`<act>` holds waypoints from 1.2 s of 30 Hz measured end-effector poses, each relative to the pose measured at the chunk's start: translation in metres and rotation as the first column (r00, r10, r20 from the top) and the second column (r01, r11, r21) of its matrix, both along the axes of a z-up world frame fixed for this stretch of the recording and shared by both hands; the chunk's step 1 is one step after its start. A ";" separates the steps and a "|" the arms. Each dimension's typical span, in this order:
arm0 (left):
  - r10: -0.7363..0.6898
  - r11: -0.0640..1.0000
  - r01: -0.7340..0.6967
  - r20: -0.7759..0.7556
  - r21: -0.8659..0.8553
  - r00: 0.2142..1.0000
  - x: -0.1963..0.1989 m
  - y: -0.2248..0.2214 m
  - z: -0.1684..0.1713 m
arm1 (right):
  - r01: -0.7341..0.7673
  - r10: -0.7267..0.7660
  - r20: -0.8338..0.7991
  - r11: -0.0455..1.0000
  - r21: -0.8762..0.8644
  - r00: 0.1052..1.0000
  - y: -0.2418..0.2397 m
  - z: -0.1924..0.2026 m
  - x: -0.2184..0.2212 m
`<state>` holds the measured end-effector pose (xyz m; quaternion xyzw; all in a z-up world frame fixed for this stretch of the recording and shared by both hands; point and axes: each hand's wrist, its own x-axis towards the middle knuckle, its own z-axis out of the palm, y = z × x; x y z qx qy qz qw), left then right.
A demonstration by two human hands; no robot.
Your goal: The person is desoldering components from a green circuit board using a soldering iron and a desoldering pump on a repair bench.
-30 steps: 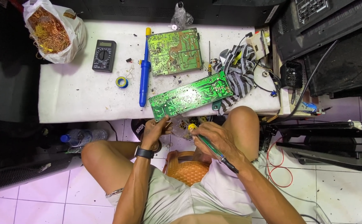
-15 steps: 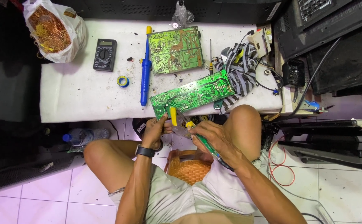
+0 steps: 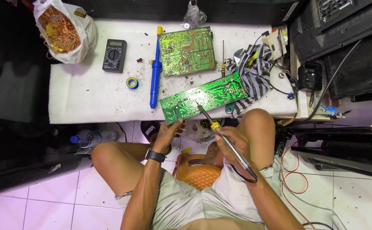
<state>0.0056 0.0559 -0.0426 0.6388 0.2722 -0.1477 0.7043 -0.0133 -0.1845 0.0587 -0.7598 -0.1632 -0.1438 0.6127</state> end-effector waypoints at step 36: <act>-0.250 0.956 0.212 0.184 0.205 0.951 -0.038 -0.065 0.126 | 0.101 -0.103 -0.022 0.991 -0.084 0.994 0.006 -0.001 0.029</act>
